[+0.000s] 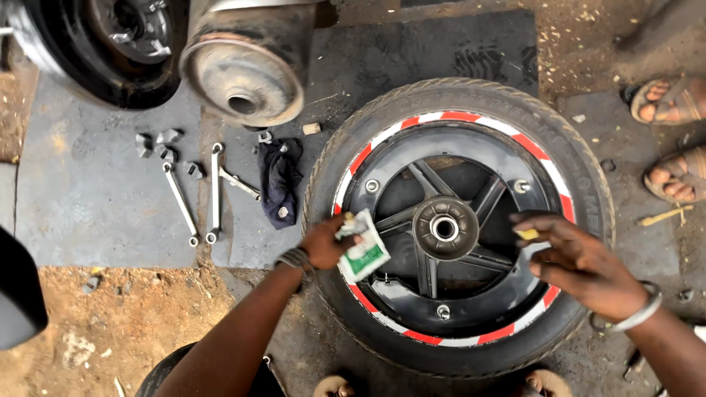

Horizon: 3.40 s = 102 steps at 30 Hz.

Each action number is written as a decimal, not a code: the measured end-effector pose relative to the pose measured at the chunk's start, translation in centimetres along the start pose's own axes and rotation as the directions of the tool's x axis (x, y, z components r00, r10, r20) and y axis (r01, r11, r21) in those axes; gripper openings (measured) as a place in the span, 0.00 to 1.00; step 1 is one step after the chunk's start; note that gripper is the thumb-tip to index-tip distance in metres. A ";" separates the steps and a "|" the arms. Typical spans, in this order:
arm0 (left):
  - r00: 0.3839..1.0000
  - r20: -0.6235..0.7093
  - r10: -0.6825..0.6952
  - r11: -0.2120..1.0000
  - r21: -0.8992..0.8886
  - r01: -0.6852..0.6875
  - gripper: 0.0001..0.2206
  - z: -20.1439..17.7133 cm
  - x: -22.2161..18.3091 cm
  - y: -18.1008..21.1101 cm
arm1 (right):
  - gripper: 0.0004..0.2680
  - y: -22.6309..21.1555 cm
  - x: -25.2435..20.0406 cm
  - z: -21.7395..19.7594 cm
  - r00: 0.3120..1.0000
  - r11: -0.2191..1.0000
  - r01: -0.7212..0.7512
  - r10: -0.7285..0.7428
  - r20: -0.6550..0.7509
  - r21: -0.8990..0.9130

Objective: Applying grease to motorcycle wheel bearings and reassembling the axle components.

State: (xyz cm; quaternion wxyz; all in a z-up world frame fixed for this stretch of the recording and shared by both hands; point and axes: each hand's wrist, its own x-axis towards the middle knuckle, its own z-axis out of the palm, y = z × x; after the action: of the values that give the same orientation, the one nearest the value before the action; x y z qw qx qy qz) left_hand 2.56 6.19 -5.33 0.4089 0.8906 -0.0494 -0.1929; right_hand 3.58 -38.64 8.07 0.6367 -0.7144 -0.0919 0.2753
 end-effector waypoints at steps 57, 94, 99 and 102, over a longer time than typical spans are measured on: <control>0.879 0.000 0.476 0.477 -0.840 -0.258 0.22 1.0 -7.4 29.2 | 0.27 -11.8 -12.1 13.7 0.833 1.000 0.004 0.011 -0.554 0.027; 0.832 0.029 0.554 0.409 -0.880 -0.241 0.21 -1.8 -6.7 26.0 | 0.26 -14.7 -9.0 13.7 0.841 0.732 0.066 -0.406 -0.357 -0.678; 0.828 0.082 0.555 0.427 -0.882 -0.200 0.22 -2.1 -6.9 25.9 | 0.27 -14.8 -9.0 14.2 0.876 0.763 0.077 -0.359 -0.322 -0.641; 0.820 0.117 0.561 0.436 -0.884 -0.172 0.23 -2.5 -6.9 25.9 | 0.28 -14.5 -9.2 14.0 0.881 0.744 0.089 -0.369 -0.296 -0.662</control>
State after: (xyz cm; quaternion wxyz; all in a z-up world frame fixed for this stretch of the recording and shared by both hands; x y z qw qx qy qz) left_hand -0.98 -7.48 17.61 0.7990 0.4858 -0.2284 -0.2708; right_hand -8.00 -28.54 24.00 0.3940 -0.9094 -0.1326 -0.0098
